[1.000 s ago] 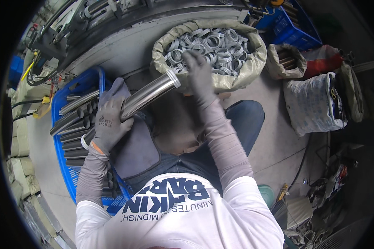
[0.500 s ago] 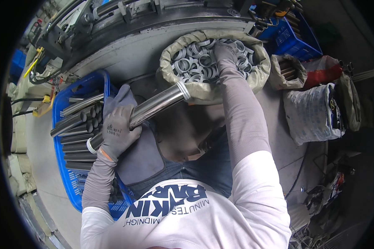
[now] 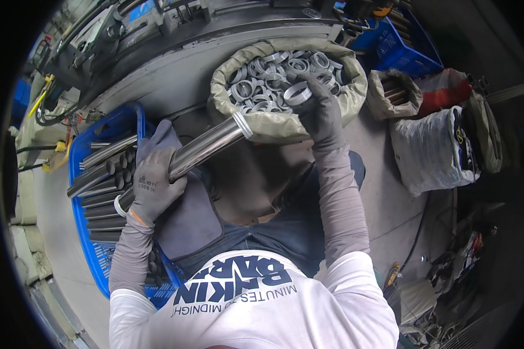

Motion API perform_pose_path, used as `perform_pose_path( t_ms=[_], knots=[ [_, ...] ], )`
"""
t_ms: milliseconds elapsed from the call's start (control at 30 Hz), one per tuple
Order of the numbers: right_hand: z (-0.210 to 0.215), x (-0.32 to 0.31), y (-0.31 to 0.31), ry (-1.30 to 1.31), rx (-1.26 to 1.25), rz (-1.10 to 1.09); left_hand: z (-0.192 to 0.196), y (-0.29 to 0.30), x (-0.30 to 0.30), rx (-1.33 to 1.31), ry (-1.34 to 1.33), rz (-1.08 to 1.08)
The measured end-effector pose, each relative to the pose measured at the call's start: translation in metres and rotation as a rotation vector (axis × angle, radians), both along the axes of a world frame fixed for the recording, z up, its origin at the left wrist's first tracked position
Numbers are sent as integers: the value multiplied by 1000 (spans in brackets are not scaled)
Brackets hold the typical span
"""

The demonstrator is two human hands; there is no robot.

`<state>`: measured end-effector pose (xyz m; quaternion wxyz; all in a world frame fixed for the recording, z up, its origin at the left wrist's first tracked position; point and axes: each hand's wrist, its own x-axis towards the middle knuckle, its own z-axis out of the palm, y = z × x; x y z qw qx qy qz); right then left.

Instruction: The person puts on protective gloves and a pad, fits rings onto the ends of metal tubes by hand, and places the assembled tubes into a machine.

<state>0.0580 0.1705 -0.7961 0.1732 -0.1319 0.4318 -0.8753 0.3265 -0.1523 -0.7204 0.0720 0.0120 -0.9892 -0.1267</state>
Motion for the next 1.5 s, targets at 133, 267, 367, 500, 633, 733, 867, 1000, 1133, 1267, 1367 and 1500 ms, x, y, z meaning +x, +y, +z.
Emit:
perform_pose_path(
  t_ms=[133,267,367,500,633,733,867,1000,1133,1267,1367,1500],
  knots=[
    [13,37,-5,-301,-395,92,2,1,3,-1,-5,-26],
    [19,43,-1,-228,-426,183,7,4,-1,-37,-29,-50],
    [27,44,-1,-258,-488,231,15,2,-8,-1,-68,-63],
    [10,32,5,-312,-629,352,33,-4,-41,-47,-40,-79],
    [5,32,-7,-460,-458,110,44,-25,-74,-142,82,-79],
    [10,35,-4,-20,532,-242,53,-49,-131,-295,154,17],
    [-13,36,-21,247,971,-391,80,-72,-241,-502,481,28],
    [-47,30,-30,515,1220,-148,107,-96,-317,-572,481,178],
    [-32,42,-24,844,1417,-31,110,-117,-385,-510,278,316],
    [-16,43,-21,807,1488,59,86,-148,-430,-496,234,349],
    [-8,38,-23,615,1221,-107,72,-154,-433,-501,146,280],
    [11,37,-37,445,1025,-113,66,-159,-400,-561,320,203]
  ],
)
